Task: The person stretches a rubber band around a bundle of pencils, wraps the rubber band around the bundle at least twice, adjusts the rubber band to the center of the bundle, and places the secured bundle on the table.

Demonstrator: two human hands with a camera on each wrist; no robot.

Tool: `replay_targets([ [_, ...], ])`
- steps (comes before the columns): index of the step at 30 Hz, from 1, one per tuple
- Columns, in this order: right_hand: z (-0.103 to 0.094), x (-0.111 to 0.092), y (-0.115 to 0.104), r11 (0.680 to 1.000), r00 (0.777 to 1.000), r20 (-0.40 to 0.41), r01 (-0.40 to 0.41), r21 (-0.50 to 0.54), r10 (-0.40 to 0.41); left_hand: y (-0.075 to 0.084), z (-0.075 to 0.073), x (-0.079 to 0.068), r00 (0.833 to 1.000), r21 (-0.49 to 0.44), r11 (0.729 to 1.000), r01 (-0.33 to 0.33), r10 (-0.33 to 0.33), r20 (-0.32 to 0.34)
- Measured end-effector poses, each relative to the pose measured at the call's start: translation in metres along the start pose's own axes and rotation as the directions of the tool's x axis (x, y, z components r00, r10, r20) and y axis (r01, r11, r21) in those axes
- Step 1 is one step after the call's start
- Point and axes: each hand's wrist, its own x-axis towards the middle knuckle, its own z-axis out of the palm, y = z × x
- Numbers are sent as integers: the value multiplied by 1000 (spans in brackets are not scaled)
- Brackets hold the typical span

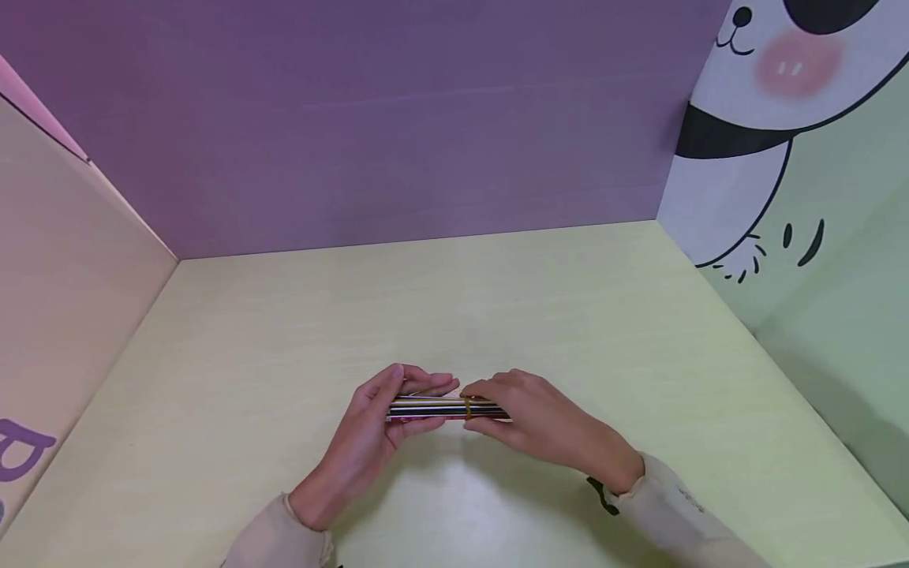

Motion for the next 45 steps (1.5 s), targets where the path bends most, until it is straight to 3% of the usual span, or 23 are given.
replay_targets([
  [6,4,1,0,993,994,-68,85,-77,-90,2,0,-1,1000,-25,1000,12,-12,15],
  [8,6,2,-1,989,989,-95,99,-112,-110,5,-1,-1,999,8,1000,0,0,35],
  [10,6,3,0,987,988,-115,92,-130,-107,10,-2,-1,999,117,993,-26,21,47],
  [11,6,3,1,987,988,-121,85,-137,-101,12,-3,-1,998,211,976,-42,32,54],
  [12,5,3,2,987,988,-121,76,-138,-93,14,-3,-2,998,340,939,-58,41,55],
  [13,5,3,4,988,990,-117,66,-139,-83,16,-4,-3,996,488,869,-78,54,64],
  [14,5,3,6,989,991,-112,57,-138,-73,17,-5,-4,995,637,764,-99,65,77],
  [15,4,3,8,989,992,-107,50,-137,-65,18,-5,-5,993,767,631,-114,76,85],
  [17,4,4,13,992,994,-92,39,-122,-51,18,-6,-6,987,938,313,-151,102,125],
  [18,5,5,15,992,995,-84,38,-116,-48,17,-6,-6,981,972,158,-172,120,154],
  [19,5,5,17,993,996,-75,36,-114,-45,16,-6,-5,972,980,27,-197,137,191],
  [20,5,6,18,993,997,-67,32,-109,-40,14,-6,-3,962,973,-78,-217,151,226],
  [21,6,6,19,994,998,-55,26,-101,-32,13,-7,0,953,960,-162,-229,163,255],
  [23,6,6,22,996,1000,-30,4,-94,-7,9,-8,6,932,923,-292,-253,183,313],
  [24,5,6,23,996,1000,-20,-10,-88,8,8,-9,10,922,907,-329,-263,190,336],
  [26,4,5,27,996,999,-14,-39,-79,38,7,-10,16,911,883,-383,-271,195,364],
  [28,2,4,32,994,998,-36,-53,-100,50,6,-11,21,908,870,-413,-269,192,372],
  [33,0,6,45,977,995,-95,-25,-211,5,3,-13,33,911,855,-432,-287,153,383],
  [36,2,8,51,972,997,-70,-26,-234,10,2,-16,38,915,852,-434,-293,129,381],
  [38,4,9,54,974,999,-41,-41,-224,33,0,-18,42,919,843,-456,-285,119,376],
  [40,5,10,56,976,998,-5,-65,-209,65,-2,-18,45,925,829,-491,-267,110,363],
  [43,9,12,58,981,994,56,-86,-173,97,-6,-16,47,936,781,-579,-237,80,343],
  [45,10,13,59,982,991,86,-88,-166,104,-9,-14,47,947,757,-617,-215,57,315],
])
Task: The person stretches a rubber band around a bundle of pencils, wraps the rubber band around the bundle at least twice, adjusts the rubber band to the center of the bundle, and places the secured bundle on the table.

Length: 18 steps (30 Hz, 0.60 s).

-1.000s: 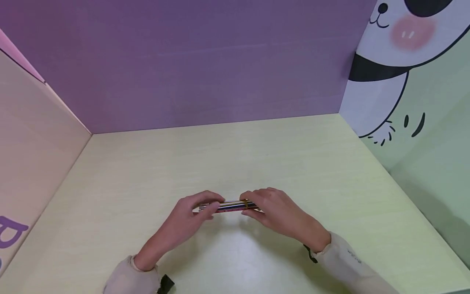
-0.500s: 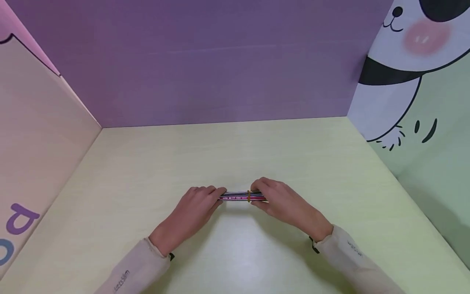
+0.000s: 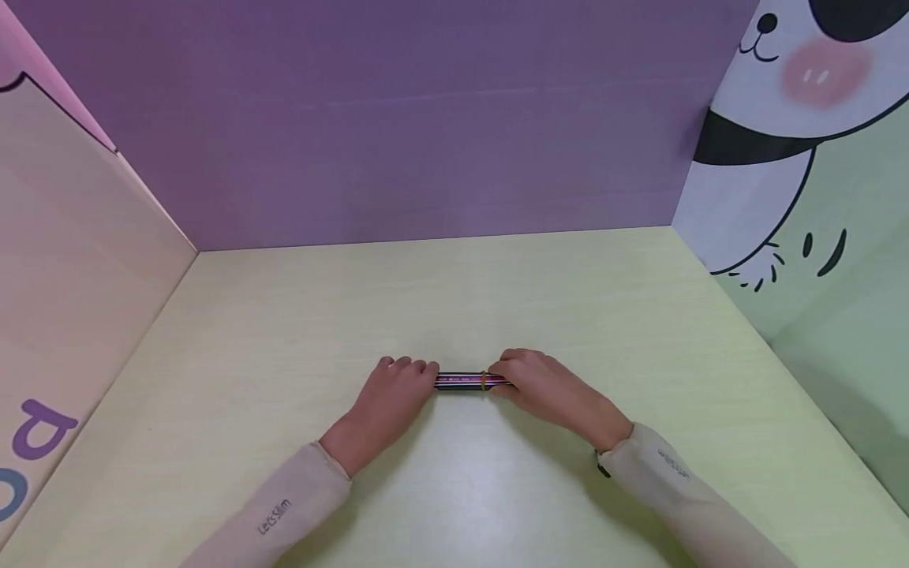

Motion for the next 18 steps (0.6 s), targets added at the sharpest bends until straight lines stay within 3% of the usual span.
replay_targets([
  [4,2,1,-1,999,1000,13,12,-51,-11,10,2,-3,997,56,997,48,-51,61],
  [10,6,0,1,981,1000,14,23,-195,-20,21,4,-5,983,84,985,151,-159,92],
  [14,10,-6,1,965,998,60,0,-262,17,20,6,-5,964,8,980,200,-198,177],
  [18,8,-16,4,974,994,81,-56,-218,75,14,9,-9,938,-105,964,244,-207,277],
])
